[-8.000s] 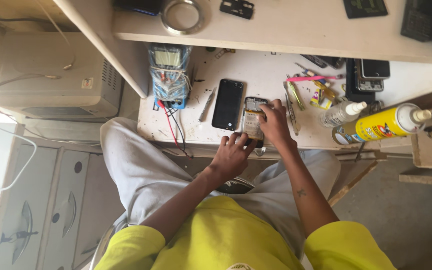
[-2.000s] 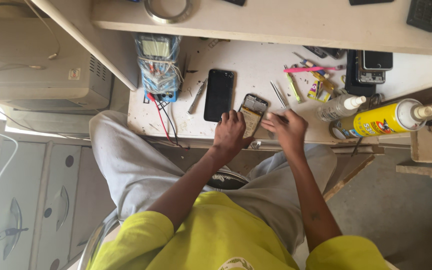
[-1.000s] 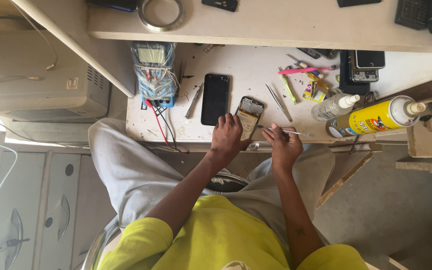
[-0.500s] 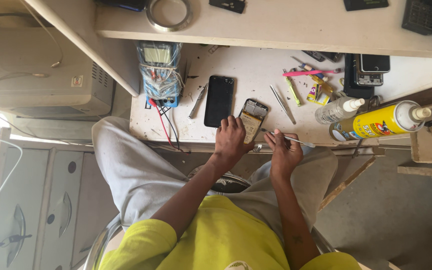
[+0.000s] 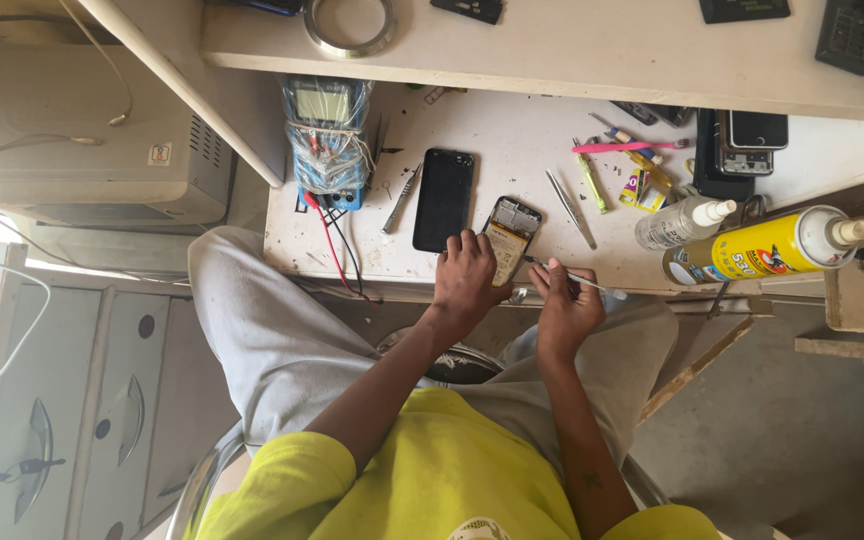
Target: The person sits at a repair bench and disassembles a smartphone. They use a screwdriver to remove screws from the phone's back, pry open the rear cover, lift out the battery, and hold the opened chassis while working on internal components.
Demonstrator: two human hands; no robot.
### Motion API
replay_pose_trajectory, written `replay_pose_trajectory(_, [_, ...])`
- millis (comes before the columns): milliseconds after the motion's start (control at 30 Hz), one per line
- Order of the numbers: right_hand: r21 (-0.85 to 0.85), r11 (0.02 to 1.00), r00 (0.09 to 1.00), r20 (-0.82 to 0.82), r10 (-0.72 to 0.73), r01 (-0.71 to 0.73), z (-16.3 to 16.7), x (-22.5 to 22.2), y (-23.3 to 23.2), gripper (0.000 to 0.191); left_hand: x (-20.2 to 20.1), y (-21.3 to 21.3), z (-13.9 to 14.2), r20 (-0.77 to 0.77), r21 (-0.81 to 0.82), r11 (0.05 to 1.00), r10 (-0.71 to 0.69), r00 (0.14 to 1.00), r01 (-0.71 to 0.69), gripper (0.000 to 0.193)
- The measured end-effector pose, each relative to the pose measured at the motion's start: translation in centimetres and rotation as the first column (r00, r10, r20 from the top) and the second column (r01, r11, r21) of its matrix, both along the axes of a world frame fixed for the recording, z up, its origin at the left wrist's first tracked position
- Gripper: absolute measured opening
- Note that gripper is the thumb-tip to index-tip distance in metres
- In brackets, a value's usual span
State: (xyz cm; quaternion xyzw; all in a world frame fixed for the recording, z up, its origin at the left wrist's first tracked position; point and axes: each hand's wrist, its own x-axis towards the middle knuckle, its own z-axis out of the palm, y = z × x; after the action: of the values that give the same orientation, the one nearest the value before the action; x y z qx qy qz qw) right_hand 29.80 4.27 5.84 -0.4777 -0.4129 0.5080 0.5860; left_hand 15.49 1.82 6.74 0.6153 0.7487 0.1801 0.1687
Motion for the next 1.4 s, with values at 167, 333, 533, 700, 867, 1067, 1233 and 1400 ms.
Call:
replay_pose_trajectory(167, [-0.045,0.999,0.999,-0.053,-0.012,0.010,-0.4,0.3,0.2,0.013,0.0,-0.2,0.0,-0.001,-0.001,1.000,-0.008,1.000,0.008,0.077])
replay_pose_trajectory(333, [-0.044,0.999,0.996,-0.087,-0.016,0.012,-1.1,0.5,0.3,0.016,0.0,0.0,-0.2,0.000,0.014,1.000,0.003,1.000,-0.003,0.076])
replay_pose_trajectory(533, [-0.026,1.000,0.997,-0.079,-0.015,0.013,-1.3,0.6,0.1,0.015,-0.1,0.0,-0.1,-0.005,-0.014,1.000,0.000,1.000,0.000,0.077])
replay_pose_trajectory(700, [-0.030,0.999,0.997,-0.074,-0.020,0.018,-1.2,0.4,0.0,0.015,-0.1,0.0,-0.2,-0.003,-0.002,1.000,-0.001,1.000,0.001,0.079])
replay_pose_trajectory(867, [-0.019,1.000,0.999,-0.043,-0.025,0.024,-1.0,0.2,-0.2,0.014,0.1,0.0,-0.2,-0.010,-0.009,1.000,-0.002,1.000,0.002,0.079])
replay_pose_trajectory(1067, [0.077,0.997,0.990,0.137,0.005,-0.016,-0.9,-0.7,0.1,0.017,0.4,0.2,0.6,-0.029,-0.062,0.998,0.015,0.999,-0.017,0.082])
replay_pose_trajectory(1233, [-0.072,0.995,0.997,-0.032,0.069,-0.072,-0.5,0.4,-0.3,0.016,0.4,-0.7,1.1,-0.128,-0.104,0.995,-0.002,0.992,-0.011,0.090])
replay_pose_trajectory(1400, [-0.289,0.951,0.979,-0.194,0.056,-0.112,-2.2,2.1,-2.9,0.018,-0.3,-1.4,0.5,-0.118,-0.117,0.993,-0.040,0.992,0.026,0.087])
